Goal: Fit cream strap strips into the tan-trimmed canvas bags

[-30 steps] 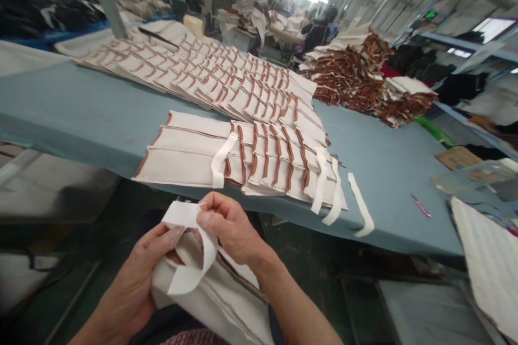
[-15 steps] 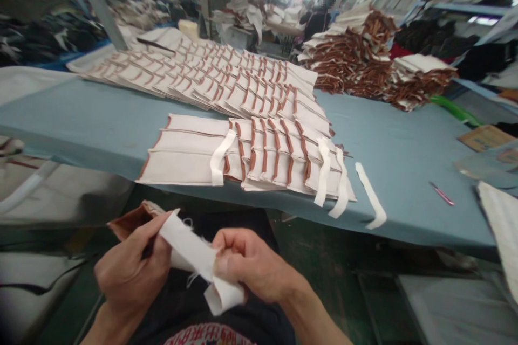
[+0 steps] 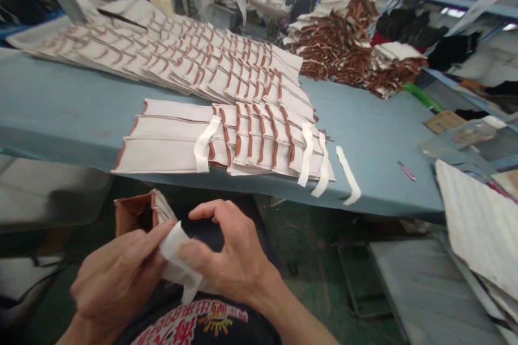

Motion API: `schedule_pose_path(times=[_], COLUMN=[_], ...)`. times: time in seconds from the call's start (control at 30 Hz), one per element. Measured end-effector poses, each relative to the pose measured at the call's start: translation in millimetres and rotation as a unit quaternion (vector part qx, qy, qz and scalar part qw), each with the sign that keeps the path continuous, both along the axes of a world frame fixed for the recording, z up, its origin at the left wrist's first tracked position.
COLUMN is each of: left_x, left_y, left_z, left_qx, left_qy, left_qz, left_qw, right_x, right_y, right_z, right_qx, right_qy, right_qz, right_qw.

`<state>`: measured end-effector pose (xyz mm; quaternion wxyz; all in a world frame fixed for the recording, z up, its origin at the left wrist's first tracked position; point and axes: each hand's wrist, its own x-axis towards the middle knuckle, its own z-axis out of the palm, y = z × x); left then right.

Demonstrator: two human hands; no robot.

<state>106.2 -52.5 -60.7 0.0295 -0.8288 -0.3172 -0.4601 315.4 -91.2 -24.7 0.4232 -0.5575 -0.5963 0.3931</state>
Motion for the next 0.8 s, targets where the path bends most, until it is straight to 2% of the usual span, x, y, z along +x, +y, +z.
schedule_pose_path(times=[0.1, 0.17, 0.23, 0.3, 0.37, 0.4, 0.47, 0.53, 0.57, 0.63, 0.7, 0.73, 0.8], left_x=[-3, -5, -6, -6, -5, -4, -4, -2, 0, 5, 10, 12, 15], left_y=[-7, -11, -14, -15, -12, -11, -9, -13, -16, -24, -31, -32, -32], left_z=[-2.8, -6.5, -9.4, -9.5, -5.9, -2.9, 4.3, 10.9, 13.5, 17.0, 18.8, 19.3, 19.7], left_qx=[-0.002, -0.018, -0.052, -0.101, -0.173, -0.22, -0.318, -0.416, -0.467, -0.569, -0.644, -0.664, -0.674], left_qy=[-0.003, -0.006, -0.012, -0.032, -0.071, -0.093, -0.134, -0.178, -0.207, -0.272, -0.321, -0.335, -0.349], left_qz=[0.012, 0.036, 0.089, 0.171, 0.218, 0.21, 0.128, 0.029, -0.003, -0.023, -0.014, -0.015, -0.019], left_qw=[1.0, 0.999, 0.995, 0.98, 0.958, 0.948, 0.93, 0.891, 0.86, 0.776, 0.694, 0.668, 0.651], right_x=[-26, -38, -43, -43, -41, -38, -33, -29, -27, -25, -26, -27, -30], right_y=[4, 3, 0, -2, -2, -1, 1, 3, 4, 6, 7, 7, 9], right_z=[-1.7, -5.2, -7.7, -8.5, -8.1, -7.9, -7.6, -7.9, -8.1, -8.9, -10.3, -11.3, -14.0], right_qx=[-0.009, -0.061, -0.132, -0.192, -0.216, -0.216, -0.206, -0.186, -0.176, -0.158, -0.145, -0.143, -0.148], right_qy=[0.038, 0.111, 0.193, 0.251, 0.276, 0.28, 0.273, 0.255, 0.243, 0.212, 0.18, 0.17, 0.168], right_qz=[-0.002, 0.007, 0.032, 0.05, 0.048, 0.043, 0.034, 0.024, 0.02, 0.016, 0.024, 0.032, 0.045], right_qw=[0.999, 0.992, 0.972, 0.947, 0.936, 0.934, 0.939, 0.949, 0.954, 0.964, 0.973, 0.974, 0.974])
